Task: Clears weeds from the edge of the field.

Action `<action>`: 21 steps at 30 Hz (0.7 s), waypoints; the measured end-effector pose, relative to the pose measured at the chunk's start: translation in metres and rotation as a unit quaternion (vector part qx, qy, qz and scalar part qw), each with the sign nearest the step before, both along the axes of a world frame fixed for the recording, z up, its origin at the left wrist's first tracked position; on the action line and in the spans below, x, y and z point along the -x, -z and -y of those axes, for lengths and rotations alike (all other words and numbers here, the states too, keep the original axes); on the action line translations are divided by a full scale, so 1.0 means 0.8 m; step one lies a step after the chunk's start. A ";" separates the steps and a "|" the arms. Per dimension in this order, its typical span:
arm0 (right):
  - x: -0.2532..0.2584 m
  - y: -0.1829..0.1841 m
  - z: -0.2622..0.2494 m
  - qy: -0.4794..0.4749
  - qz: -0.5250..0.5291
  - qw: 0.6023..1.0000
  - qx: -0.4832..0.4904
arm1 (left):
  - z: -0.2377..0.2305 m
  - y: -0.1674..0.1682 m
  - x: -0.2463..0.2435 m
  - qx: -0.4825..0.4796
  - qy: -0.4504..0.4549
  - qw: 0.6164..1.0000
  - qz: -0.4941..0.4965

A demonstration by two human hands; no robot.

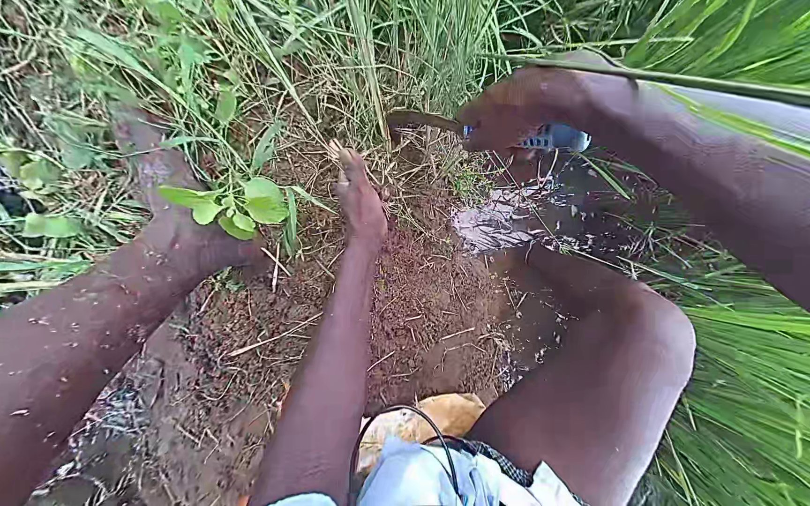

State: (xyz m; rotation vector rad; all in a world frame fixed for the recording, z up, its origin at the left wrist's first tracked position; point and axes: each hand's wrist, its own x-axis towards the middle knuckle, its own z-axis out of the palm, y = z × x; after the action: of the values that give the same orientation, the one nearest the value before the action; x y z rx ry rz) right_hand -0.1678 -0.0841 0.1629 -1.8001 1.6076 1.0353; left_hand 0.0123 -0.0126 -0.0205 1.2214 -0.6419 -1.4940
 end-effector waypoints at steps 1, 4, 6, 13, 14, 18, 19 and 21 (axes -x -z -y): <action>-0.001 0.003 0.007 0.014 -0.001 1.000 -0.028 | 0.005 0.002 0.001 0.006 -0.012 1.000 -0.014; -0.007 0.012 0.000 0.056 0.023 0.997 -0.054 | 0.015 0.004 -0.004 -0.017 -0.023 0.999 -0.027; -0.002 0.021 -0.016 0.070 0.039 0.995 -0.060 | 0.020 0.002 -0.007 -0.039 -0.027 0.999 -0.023; 0.012 0.036 -0.127 0.176 0.129 0.976 0.020 | 0.029 -0.001 -0.021 -0.102 -0.038 0.994 -0.016; 0.011 0.044 -0.147 0.184 0.139 0.973 0.029 | 0.030 -0.001 -0.022 -0.099 -0.030 0.995 -0.014; 0.015 0.094 -0.214 0.241 0.173 0.952 0.072 | 0.035 0.003 -0.021 -0.092 -0.022 0.995 -0.007; 0.020 0.104 -0.223 0.250 0.181 0.948 0.082 | 0.035 0.006 -0.022 -0.090 -0.011 0.996 -0.005; 0.022 0.111 -0.231 0.269 0.192 0.941 0.076 | 0.036 0.011 -0.023 -0.088 -0.004 0.996 0.007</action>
State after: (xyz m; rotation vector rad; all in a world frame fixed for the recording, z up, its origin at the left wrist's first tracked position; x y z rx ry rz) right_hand -0.1855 0.1003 0.0743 -1.4044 1.8048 0.2982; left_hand 0.0304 -0.0418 -0.0296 1.3680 -0.5229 -1.5607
